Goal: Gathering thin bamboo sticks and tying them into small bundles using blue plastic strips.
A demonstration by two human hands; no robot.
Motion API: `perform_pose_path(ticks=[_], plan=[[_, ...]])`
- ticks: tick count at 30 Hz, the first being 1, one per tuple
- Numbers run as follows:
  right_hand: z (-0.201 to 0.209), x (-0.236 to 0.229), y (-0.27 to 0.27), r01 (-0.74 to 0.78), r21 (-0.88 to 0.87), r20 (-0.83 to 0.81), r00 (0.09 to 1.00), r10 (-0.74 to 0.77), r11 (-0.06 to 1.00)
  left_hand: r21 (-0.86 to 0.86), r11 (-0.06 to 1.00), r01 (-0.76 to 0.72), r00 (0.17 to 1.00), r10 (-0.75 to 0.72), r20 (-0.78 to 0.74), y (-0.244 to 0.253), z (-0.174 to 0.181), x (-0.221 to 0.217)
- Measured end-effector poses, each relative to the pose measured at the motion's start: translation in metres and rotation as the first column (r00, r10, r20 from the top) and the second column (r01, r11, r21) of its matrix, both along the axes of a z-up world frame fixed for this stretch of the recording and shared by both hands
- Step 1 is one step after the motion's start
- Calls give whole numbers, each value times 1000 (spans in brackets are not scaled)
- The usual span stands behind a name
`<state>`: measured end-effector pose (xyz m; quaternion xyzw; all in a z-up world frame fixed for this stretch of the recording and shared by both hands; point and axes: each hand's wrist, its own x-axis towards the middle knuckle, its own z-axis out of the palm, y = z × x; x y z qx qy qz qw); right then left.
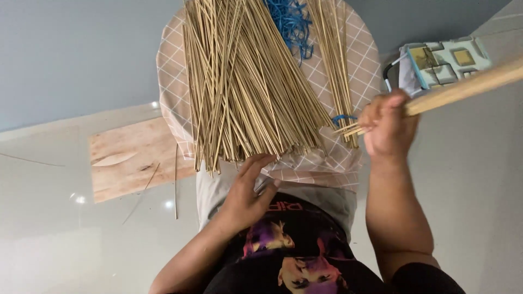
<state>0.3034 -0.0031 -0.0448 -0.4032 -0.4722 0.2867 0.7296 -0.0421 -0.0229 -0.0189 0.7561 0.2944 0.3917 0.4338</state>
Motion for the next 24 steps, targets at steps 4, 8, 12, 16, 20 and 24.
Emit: perform_pose_path(ticks=[4, 8, 12, 16, 20, 24], plan=[[-41, -44, 11, 223, -121, 22, 975, -222, 967, 23, 1000, -19, 1000, 18, 19, 3, -1, -2], [-62, -67, 9, 322, -234, 254, 931, -262, 917, 26, 998, -52, 997, 51, 58, 2, -1, 0], [-39, -83, 6, 352, -254, 356, 900, -251, 901, 70, 997, -20, 994, 13, 108, 6, 4, -1], [-20, -102, -10, 342, -298, 414, 887, -202, 891, 136, 991, -13, 997, 2, 76, 21, 34, 3], [35, -152, -26, -71, -506, 460, 820, 339, 859, 18, 1000, 11, 952, -16, 306, 30, 65, 25], [58, -176, -47, -293, -440, 471, 730, 495, 849, -307, 871, 383, 441, 119, 889, 48, 17, 41]])
